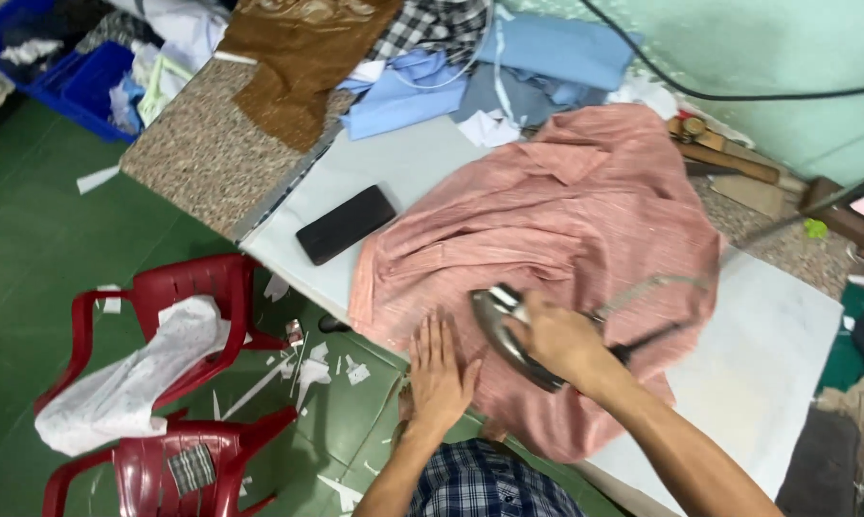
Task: The person irons a pink shirt on a white table using a steam iron. They repeatedly smooth the fabric, adjust the shirt's position, and use a small black rectangular object to press down on sections while ironing.
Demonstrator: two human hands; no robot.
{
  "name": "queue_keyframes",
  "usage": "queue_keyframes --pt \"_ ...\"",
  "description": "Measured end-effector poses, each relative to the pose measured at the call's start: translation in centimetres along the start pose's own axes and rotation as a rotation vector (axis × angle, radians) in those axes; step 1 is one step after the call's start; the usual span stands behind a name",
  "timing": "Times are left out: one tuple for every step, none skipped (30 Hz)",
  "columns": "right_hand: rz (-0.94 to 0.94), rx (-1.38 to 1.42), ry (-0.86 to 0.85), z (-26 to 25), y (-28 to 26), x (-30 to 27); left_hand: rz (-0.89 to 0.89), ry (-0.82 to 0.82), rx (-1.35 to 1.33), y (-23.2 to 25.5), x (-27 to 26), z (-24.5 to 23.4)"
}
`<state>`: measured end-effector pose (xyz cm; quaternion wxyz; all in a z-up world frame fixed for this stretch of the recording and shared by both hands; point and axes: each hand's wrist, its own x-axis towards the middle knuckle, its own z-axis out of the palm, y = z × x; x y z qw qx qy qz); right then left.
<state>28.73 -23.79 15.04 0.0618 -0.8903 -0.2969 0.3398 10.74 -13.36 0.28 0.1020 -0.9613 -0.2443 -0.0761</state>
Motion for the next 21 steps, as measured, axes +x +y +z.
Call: queue_keyframes --pt "-0.064 -0.072 -0.013 0.4 -2.0 1.6 -0.030 0.020 -0.245 0.0 -0.1 0.2" --pt "-0.131 -0.147 -0.034 1.0 -4.0 3.2 -0.069 0.040 -0.489 0.2 -0.4 0.4" --pt "-0.140 -0.164 -0.055 0.6 -5.3 3.8 -0.095 0.028 -0.494 0.2 -0.1 0.8" --pt "-0.124 -0.195 -0.020 0.5 -6.4 4.2 -0.086 0.034 -0.547 0.2 -0.2 1.1" --pt "-0.109 -0.227 0.016 0.5 -7.4 4.5 -0.078 0.040 -0.599 0.4 -0.4 1.4" --pt "-0.116 -0.240 -0.002 0.1 -7.8 4.7 -0.098 0.031 -0.605 0.7 -0.7 2.6" --pt "-0.159 -0.297 -0.023 -0.4 -8.1 4.8 -0.097 0.083 -0.665 1.1 -1.0 3.6" --pt "-0.205 -0.348 -0.036 -1.0 -8.5 5.0 -0.090 0.142 -0.718 1.3 -1.2 4.7" --pt "-0.214 -0.356 -0.047 -1.1 -8.4 5.1 -0.106 0.138 -0.717 1.5 -1.3 4.9" --pt "-0.242 -0.369 -0.052 -1.2 -8.1 5.1 -0.096 0.139 -0.718 1.4 -1.4 5.0" --pt "-0.271 -0.381 -0.058 -1.3 -7.7 5.0 -0.085 0.141 -0.720 1.6 -1.4 5.1" --pt "-0.268 -0.374 -0.054 -1.6 -7.5 4.8 -0.077 0.140 -0.718 1.4 -1.4 5.1" --pt "-0.295 -0.382 -0.038 -1.9 -7.2 4.6 -0.073 0.127 -0.708 1.3 -1.3 5.0" --pt "-0.323 -0.391 -0.021 -2.3 -6.8 4.3 -0.069 0.115 -0.698 1.2 -1.2 4.9" --pt "-0.320 -0.386 -0.017 -2.3 -6.2 4.5 -0.062 0.116 -0.696 1.3 -1.2 5.0" --pt "-0.293 -0.347 -0.030 -2.2 -5.7 4.7 -0.064 0.103 -0.687 1.3 -1.2 5.1" --pt "-0.267 -0.308 -0.043 -2.1 -5.1 4.9 -0.066 0.089 -0.677 1.3 -1.3 5.1" --pt "-0.269 -0.299 -0.043 -2.2 -4.6 4.7 -0.060 0.086 -0.670 1.2 -1.4 5.0" --pt "-0.241 -0.282 -0.037 -2.3 -4.1 4.6 -0.048 0.080 -0.670 1.1 -1.4 4.9" --pt "-0.211 -0.264 -0.029 -2.4 -3.6 4.4 -0.033 0.075 -0.670 1.0 -1.4 4.8" --pt "-0.211 -0.253 -0.027 -2.3 -2.8 4.3 -0.025 0.072 -0.663 0.9 -1.5 4.9"
